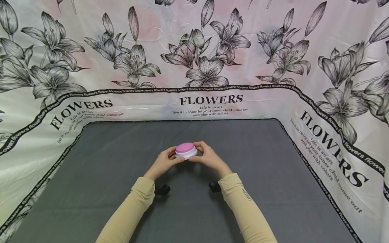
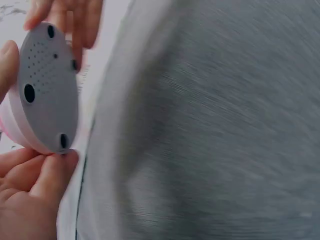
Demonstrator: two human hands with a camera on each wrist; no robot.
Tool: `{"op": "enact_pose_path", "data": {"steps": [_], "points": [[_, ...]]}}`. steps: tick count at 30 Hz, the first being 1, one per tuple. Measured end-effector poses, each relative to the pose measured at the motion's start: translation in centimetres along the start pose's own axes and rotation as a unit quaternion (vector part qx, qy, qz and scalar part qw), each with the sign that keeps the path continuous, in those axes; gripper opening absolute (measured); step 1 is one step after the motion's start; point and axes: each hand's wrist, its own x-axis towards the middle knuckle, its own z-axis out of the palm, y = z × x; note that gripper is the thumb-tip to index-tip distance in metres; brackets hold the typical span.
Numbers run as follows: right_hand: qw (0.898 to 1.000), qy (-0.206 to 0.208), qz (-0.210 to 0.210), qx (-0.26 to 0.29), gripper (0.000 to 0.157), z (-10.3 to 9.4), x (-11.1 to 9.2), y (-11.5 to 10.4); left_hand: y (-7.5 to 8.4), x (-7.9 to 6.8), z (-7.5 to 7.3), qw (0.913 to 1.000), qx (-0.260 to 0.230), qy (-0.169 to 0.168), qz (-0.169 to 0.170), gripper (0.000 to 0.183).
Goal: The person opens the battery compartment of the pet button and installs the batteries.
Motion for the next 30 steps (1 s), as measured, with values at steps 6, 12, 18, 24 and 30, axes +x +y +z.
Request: {"op": "enact_pose_path", "data": {"steps": [6,12,18,24,30], "points": [[0.993,0.013,-0.048,-0.111,0.064,0.5,0.1,1.5,-0.8,-0.2,1.1,0.9944,0.085,0.058,0.027,0.08],[0.976,0.03,-0.045,-0.21,0.065,1.2,0.2,2.4,-0.9,-0.2,1.9,0.9859,0.136,0.094,0.028,0.076],[0.974,0.03,-0.038,-0.222,0.064,1.5,0.1,2.4,-1.2,-0.2,2.3,0.9816,0.158,0.105,0.021,0.074],[0.972,0.027,-0.049,-0.229,0.061,1.5,-0.3,3.1,-1.5,-0.1,2.8,0.9792,0.172,0.107,0.009,0.073],[0.976,0.028,-0.017,-0.215,0.06,1.5,-0.1,3.0,-1.7,-0.1,2.8,0.9797,0.168,0.109,0.009,0.074]]}}
